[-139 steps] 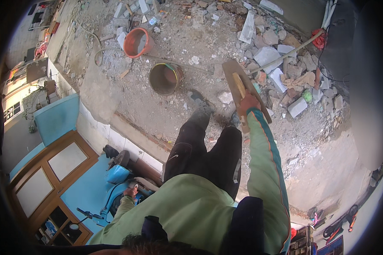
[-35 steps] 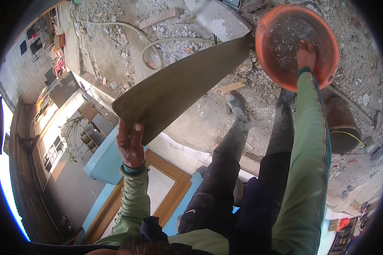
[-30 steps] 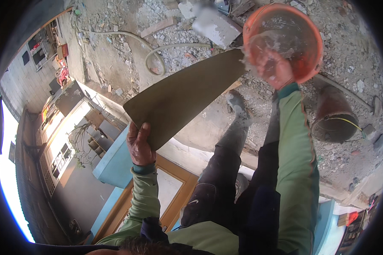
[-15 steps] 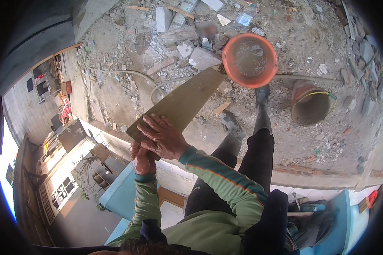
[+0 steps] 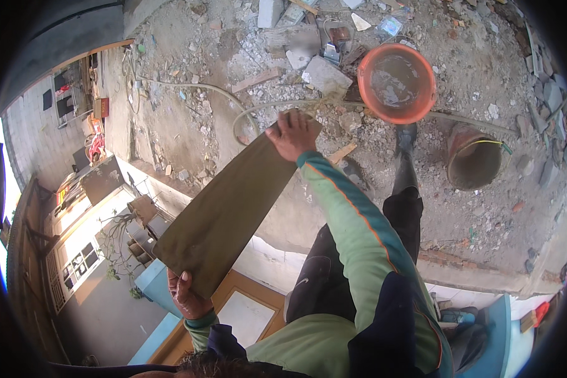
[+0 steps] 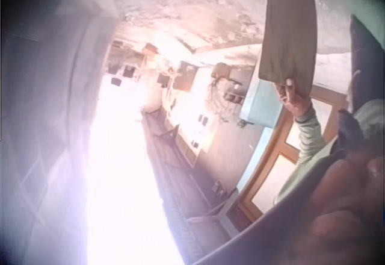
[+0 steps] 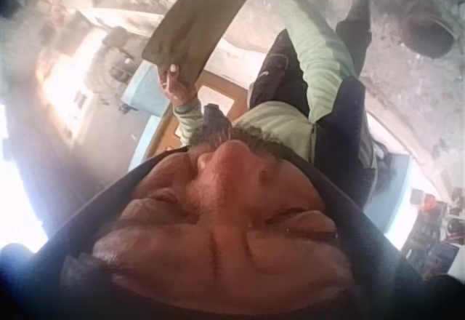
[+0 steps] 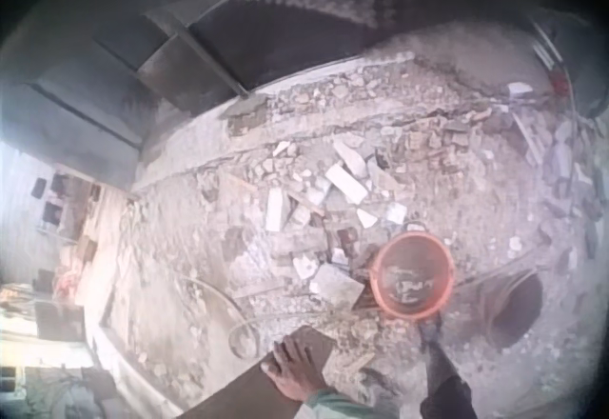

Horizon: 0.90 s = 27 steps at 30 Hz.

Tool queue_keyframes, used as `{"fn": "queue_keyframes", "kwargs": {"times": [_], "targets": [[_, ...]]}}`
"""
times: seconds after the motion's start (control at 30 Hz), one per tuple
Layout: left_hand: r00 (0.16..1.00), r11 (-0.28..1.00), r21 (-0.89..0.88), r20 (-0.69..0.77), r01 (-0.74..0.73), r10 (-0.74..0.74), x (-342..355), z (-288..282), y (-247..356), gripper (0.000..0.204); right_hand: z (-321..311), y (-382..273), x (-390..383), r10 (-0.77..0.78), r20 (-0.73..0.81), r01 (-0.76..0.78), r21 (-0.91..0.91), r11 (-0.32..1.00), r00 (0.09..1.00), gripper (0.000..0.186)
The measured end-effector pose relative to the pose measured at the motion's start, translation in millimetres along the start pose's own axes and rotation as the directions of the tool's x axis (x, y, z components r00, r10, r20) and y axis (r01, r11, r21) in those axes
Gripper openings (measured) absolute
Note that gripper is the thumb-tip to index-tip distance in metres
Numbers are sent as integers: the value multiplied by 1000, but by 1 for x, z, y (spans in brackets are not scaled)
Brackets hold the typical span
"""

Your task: The person spreads wet cement on a floor using a trowel and then smooths the surface with a wooden float. The person works on a section of the floor, moving debris aside and leveling the material.

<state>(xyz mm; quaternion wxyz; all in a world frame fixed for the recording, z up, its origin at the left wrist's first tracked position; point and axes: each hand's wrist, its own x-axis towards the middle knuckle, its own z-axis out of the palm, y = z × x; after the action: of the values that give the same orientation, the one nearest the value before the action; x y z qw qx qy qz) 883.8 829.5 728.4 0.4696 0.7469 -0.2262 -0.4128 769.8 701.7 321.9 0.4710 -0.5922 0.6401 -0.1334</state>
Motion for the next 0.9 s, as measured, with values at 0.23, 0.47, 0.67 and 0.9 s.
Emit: {"fn": "queue_keyframes", "kwargs": {"times": [0.23, 0.47, 0.67, 0.9], "targets": [[970, 991, -76, -209, 107, -121, 0, -25, -34, 52, -6, -95, -110, -413, 118, 372, 265, 890, 903, 68], [960, 977, -63, -181, 205, -213, -20, -22, -25, 59, -2, 52, 34, 319, 487, -337, -53, 940, 813, 67], [937, 949, -112, -160, 296, -311, 44, 52, -162, 47, 17, 80, 9, -228, 96, 180, 360, 916, 969, 46], [916, 956, -86, -274, 280, -292, 80, 134, -230, 48, -91, 374, 129, 74, -649, -150, -62, 987, 757, 35]]}}
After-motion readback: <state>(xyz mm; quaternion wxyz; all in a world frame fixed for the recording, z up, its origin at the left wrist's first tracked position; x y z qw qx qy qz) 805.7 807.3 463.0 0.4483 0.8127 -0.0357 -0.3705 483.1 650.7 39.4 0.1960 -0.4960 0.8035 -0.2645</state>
